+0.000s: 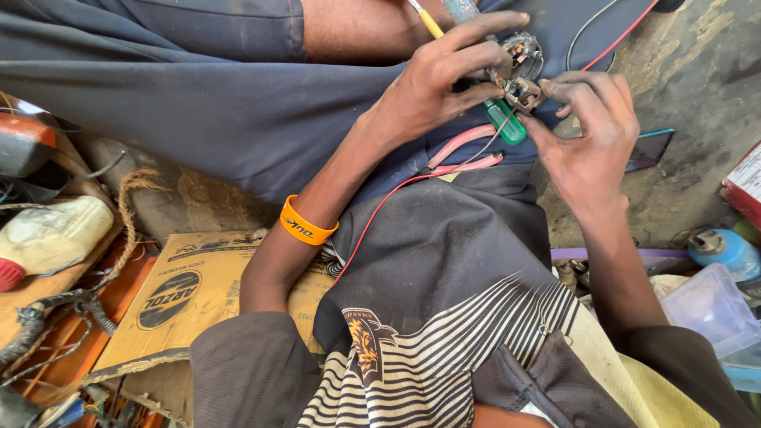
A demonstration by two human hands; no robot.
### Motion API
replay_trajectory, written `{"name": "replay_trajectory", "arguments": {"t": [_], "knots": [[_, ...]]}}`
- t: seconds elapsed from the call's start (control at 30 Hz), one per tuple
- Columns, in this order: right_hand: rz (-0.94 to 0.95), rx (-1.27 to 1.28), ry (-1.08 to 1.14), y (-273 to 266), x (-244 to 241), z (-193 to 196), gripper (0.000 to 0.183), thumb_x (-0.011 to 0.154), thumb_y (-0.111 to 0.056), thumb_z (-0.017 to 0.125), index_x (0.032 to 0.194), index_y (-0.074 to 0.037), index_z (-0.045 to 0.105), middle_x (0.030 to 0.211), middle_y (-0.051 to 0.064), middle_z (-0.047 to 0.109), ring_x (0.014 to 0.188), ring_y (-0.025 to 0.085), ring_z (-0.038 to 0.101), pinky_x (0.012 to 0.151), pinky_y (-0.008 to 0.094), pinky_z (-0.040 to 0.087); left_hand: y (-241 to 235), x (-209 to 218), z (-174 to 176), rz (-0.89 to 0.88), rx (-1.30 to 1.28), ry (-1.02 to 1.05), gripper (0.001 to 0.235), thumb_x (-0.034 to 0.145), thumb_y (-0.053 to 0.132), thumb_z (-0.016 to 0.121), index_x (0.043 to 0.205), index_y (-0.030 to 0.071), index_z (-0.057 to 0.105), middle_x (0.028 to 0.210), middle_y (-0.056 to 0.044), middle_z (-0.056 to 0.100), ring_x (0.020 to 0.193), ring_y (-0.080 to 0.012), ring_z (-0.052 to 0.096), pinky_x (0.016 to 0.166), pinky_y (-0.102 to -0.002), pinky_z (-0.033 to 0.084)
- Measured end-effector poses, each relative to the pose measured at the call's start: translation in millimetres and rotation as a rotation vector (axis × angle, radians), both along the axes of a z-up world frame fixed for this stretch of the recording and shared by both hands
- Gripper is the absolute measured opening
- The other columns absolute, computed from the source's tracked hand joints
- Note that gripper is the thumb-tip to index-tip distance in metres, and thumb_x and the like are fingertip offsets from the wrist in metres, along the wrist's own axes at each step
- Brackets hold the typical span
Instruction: The person sits on the floor and repairs a small electrical motor component. They use a screwdriver to adjust internal parts, connect wires, and then insert the rotor into a red cylindrical housing.
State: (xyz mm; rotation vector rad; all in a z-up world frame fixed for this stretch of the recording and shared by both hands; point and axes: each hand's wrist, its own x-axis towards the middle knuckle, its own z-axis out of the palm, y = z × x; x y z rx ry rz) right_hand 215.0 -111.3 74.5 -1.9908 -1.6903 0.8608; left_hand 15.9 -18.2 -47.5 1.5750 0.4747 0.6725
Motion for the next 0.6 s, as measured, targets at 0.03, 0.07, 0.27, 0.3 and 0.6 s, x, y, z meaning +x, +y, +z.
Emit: {"name": "replay_trajectory", "arguments": {"t": [0.03, 0.07, 0.27, 0.3, 0.6], "knots": [[0.022, 0.02, -0.008, 0, 0, 0, 0.035, 0.082, 0.006, 0.09, 0.11, 0.004, 0.069, 0.118, 0.014, 0.067, 0.106, 0.03, 0.06, 0.087, 0.035, 0.051, 0, 0, 0, -0.006, -0.009, -0.01, 0.041, 0.097, 0.0, 0.085, 0.128, 0.005, 0.06, 0.156, -0.01, 0.05, 0.122, -0.0234, 0.068, 0.101, -0.03, 0.06], [0.045, 0.041, -0.016, 1, -1, 1, 0.037, 0.081, 0.008, 0.088, 0.111, 0.004, 0.068, 0.118, 0.014, 0.066, 0.106, 0.03, 0.059, 0.088, 0.036, 0.051, 0, 0, 0, -0.003, 0.006, -0.006, 0.041, 0.097, 0.0, 0.086, 0.128, 0.006, 0.06, 0.155, -0.01, 0.05, 0.125, -0.0251, 0.066, 0.103, -0.031, 0.059], [0.091, 0.003, -0.048, 2, 0, 10, 0.042, 0.082, 0.009, 0.085, 0.12, 0.004, 0.067, 0.121, 0.015, 0.065, 0.107, 0.029, 0.058, 0.092, 0.038, 0.051, 3, 0, 9, -0.01, 0.017, 0.017, 0.047, 0.095, 0.002, 0.085, 0.132, 0.006, 0.057, 0.151, -0.012, 0.052, 0.136, -0.0282, 0.058, 0.113, -0.034, 0.054], [0.094, -0.011, -0.052, 2, 0, 12, 0.044, 0.081, 0.009, 0.083, 0.122, 0.004, 0.067, 0.121, 0.015, 0.065, 0.108, 0.029, 0.058, 0.092, 0.037, 0.052, 4, 0, 11, -0.01, 0.021, 0.027, 0.049, 0.094, 0.003, 0.085, 0.135, 0.006, 0.057, 0.15, -0.012, 0.052, 0.137, -0.0286, 0.056, 0.115, -0.035, 0.052], [0.113, -0.091, -0.009, 9, 5, 21, 0.041, 0.084, 0.006, 0.081, 0.122, 0.003, 0.069, 0.125, 0.015, 0.065, 0.109, 0.03, 0.058, 0.09, 0.037, 0.052, 8, 1, 22, 0.043, -0.041, 0.035, 0.048, 0.1, 0.008, 0.077, 0.143, 0.005, 0.054, 0.143, -0.011, 0.057, 0.134, -0.0281, 0.058, 0.115, -0.036, 0.05]]}}
